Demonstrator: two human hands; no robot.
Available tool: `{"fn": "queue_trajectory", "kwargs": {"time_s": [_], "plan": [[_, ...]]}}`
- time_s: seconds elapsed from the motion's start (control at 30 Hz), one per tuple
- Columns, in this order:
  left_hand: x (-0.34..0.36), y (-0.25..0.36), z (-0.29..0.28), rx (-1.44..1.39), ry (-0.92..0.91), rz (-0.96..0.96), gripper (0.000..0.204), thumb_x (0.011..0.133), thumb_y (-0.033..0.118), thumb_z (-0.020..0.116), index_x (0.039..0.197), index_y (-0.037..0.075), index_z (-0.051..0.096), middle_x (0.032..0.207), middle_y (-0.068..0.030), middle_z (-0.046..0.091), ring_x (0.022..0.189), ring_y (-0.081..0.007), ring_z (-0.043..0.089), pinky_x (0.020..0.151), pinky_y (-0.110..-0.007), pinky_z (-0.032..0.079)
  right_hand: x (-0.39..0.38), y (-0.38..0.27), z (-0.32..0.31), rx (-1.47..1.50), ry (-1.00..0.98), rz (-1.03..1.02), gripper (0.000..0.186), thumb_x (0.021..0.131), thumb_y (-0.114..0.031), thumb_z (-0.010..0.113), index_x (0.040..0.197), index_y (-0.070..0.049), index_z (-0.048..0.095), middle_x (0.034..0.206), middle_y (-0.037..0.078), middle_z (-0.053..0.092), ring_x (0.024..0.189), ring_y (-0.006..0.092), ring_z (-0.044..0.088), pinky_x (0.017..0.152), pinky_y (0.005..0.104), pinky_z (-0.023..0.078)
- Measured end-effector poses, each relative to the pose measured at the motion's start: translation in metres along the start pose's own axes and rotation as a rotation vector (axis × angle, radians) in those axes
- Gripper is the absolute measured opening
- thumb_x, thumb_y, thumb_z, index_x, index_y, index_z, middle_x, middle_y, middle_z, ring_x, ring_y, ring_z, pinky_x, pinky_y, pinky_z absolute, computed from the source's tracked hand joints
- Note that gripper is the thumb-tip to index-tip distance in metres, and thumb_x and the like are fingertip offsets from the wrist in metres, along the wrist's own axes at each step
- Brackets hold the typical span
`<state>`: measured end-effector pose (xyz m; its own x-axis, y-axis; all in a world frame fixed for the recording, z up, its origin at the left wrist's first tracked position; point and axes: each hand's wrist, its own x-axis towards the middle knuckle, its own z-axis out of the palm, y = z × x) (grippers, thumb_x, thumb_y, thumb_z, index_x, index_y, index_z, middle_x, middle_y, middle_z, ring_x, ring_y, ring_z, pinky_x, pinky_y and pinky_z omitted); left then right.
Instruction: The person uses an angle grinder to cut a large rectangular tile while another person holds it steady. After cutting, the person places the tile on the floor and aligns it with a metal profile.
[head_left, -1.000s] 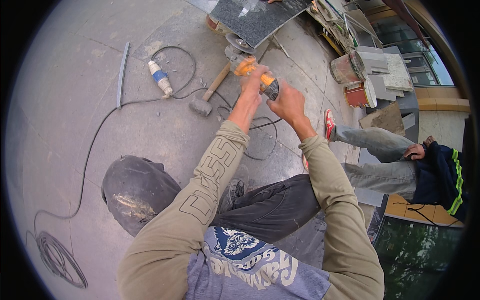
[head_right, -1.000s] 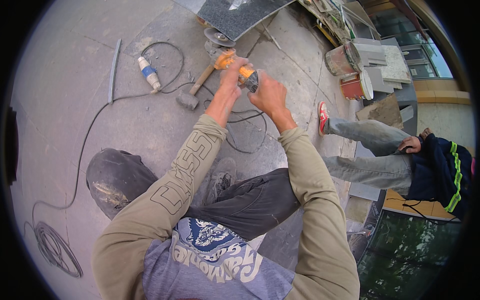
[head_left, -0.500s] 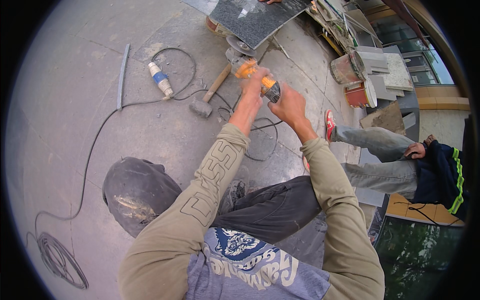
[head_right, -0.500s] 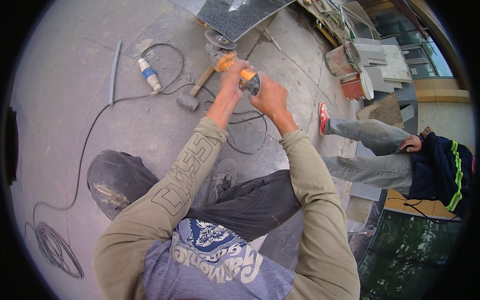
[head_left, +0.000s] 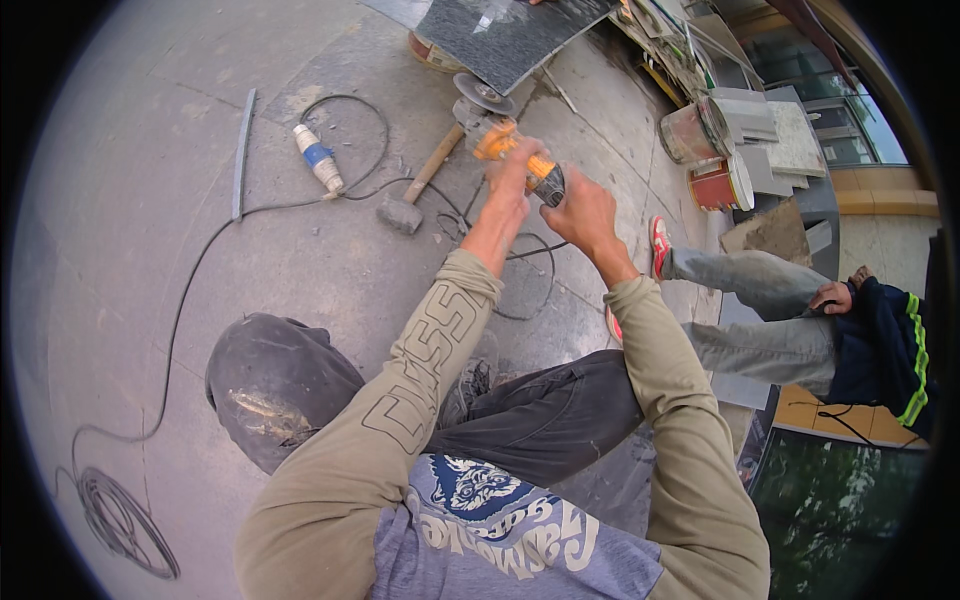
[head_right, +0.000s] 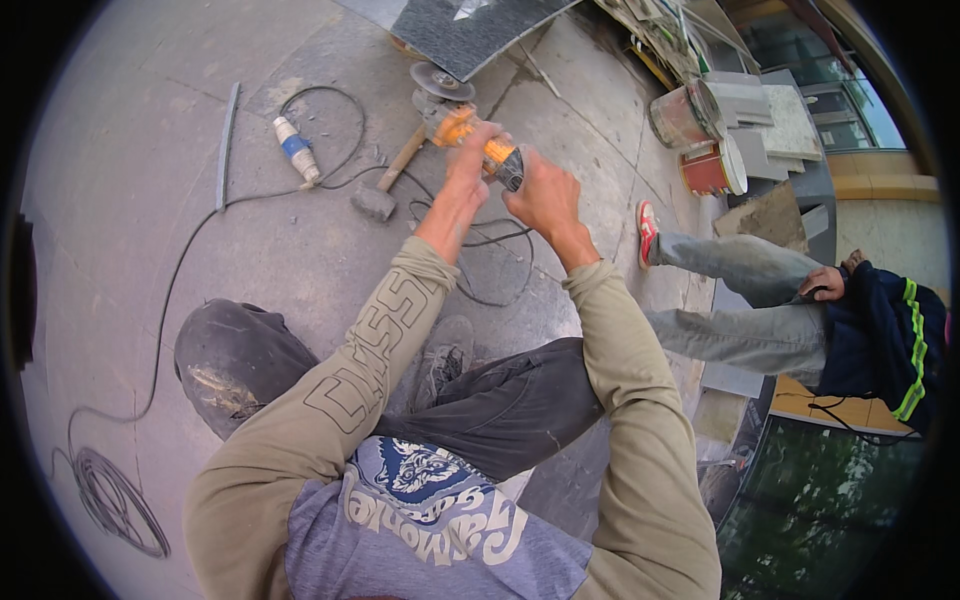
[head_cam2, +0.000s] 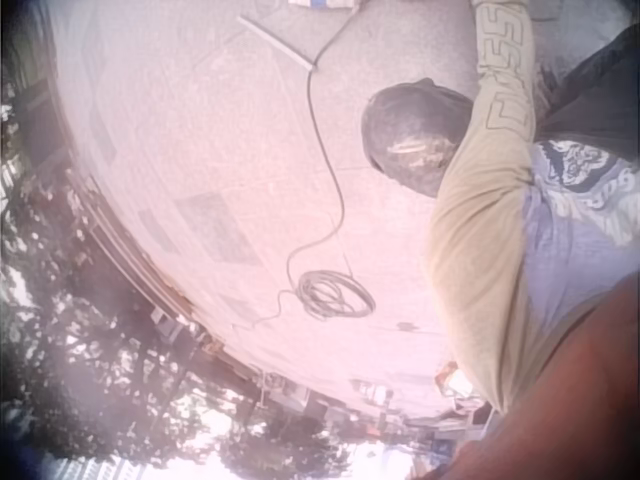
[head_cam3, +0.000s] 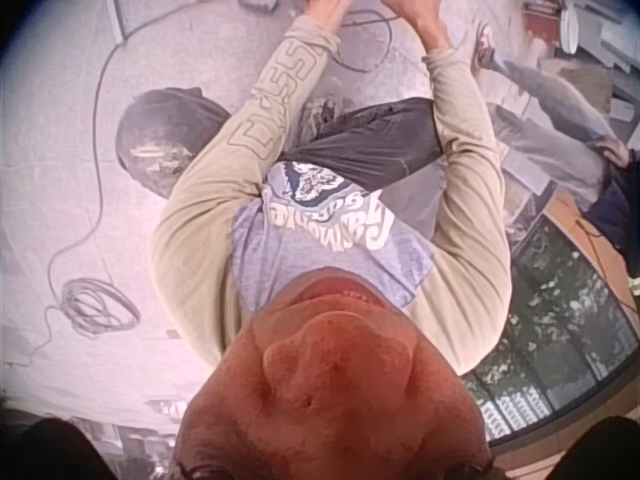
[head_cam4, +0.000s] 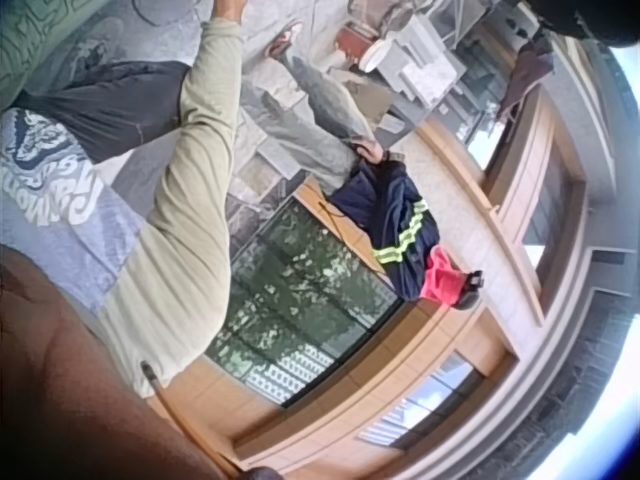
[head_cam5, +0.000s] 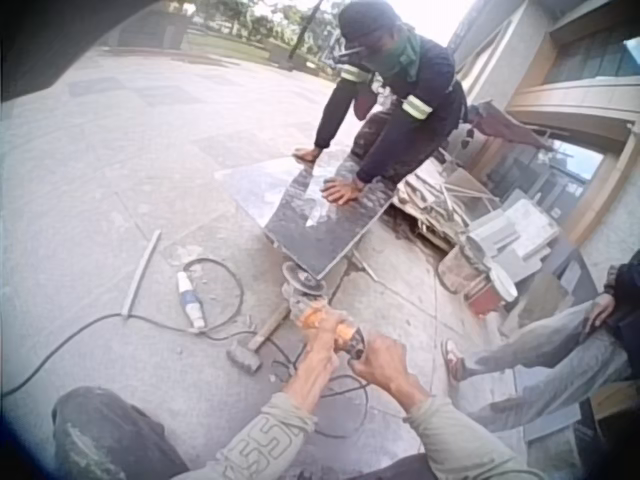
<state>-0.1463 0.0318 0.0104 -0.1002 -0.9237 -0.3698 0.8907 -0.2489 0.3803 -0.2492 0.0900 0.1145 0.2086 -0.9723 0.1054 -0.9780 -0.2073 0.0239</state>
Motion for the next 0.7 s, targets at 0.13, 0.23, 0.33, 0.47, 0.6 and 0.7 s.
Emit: {"fn": "queue_trajectory", "kwargs": {"time_s": [0.13,0.23,0.33,0.47,0.6,0.7], "plan": [[-0.003,0.007,0.002,-0.028,-0.028,0.0,0.038,0.084,0.028,0.083,0.116,0.015,0.066,0.1,-0.0028,0.077,0.093,-0.0174,0.074,0.087,-0.046,0.058,0.004,-0.001,0.001,-0.003,0.0,-0.005,0.049,0.073,-0.02,0.082,0.118,-0.009,0.067,0.098,0.02,0.078,0.092,0.0462,0.074,0.079,0.0564,0.058],[-0.003,0.011,0.004,-0.028,-0.029,-0.006,0.038,0.084,0.03,0.083,0.116,0.015,0.066,0.101,-0.0025,0.077,0.095,-0.0171,0.074,0.09,-0.048,0.057,0.006,-0.004,0.001,-0.001,0.009,-0.009,0.048,0.074,-0.02,0.081,0.118,-0.009,0.066,0.098,0.02,0.078,0.092,0.0463,0.074,0.078,0.0564,0.058],[0.001,0.015,-0.001,0.0,-0.02,-0.024,0.039,0.084,0.031,0.083,0.116,0.015,0.067,0.101,-0.0026,0.077,0.095,-0.0173,0.073,0.091,-0.049,0.056,0.009,-0.007,0.001,0.001,0.002,-0.019,0.047,0.074,-0.02,0.081,0.117,-0.008,0.066,0.098,0.021,0.078,0.092,0.0464,0.074,0.078,0.0563,0.058],[0.002,0.018,-0.001,-0.01,-0.034,-0.037,0.04,0.084,0.031,0.083,0.117,0.015,0.067,0.102,-0.003,0.077,0.096,-0.0177,0.073,0.091,-0.049,0.056,0.012,-0.008,0.002,-0.018,-0.009,-0.008,0.048,0.074,-0.02,0.082,0.118,-0.008,0.066,0.098,0.021,0.078,0.092,0.0465,0.075,0.078,0.0566,0.058],[0.0,0.021,0.002,-0.023,-0.003,-0.041,0.04,0.084,0.029,0.083,0.117,0.014,0.066,0.103,-0.003,0.077,0.097,-0.018,0.073,0.092,-0.05,0.056,0.013,-0.008,0.002,-0.021,-0.006,-0.008,0.05,0.074,-0.02,0.082,0.119,-0.008,0.065,0.098,0.022,0.078,0.091,0.0466,0.075,0.078,0.0568,0.058],[-0.001,0.022,0.003,-0.023,0.013,-0.046,0.04,0.084,0.028,0.083,0.117,0.015,0.066,0.103,-0.0029,0.077,0.097,-0.018,0.074,0.092,-0.05,0.056,0.013,-0.008,0.002,-0.022,-0.003,-0.01,0.05,0.074,-0.02,0.082,0.119,-0.008,0.065,0.099,0.022,0.078,0.092,0.0466,0.075,0.078,0.0567,0.059]]}}
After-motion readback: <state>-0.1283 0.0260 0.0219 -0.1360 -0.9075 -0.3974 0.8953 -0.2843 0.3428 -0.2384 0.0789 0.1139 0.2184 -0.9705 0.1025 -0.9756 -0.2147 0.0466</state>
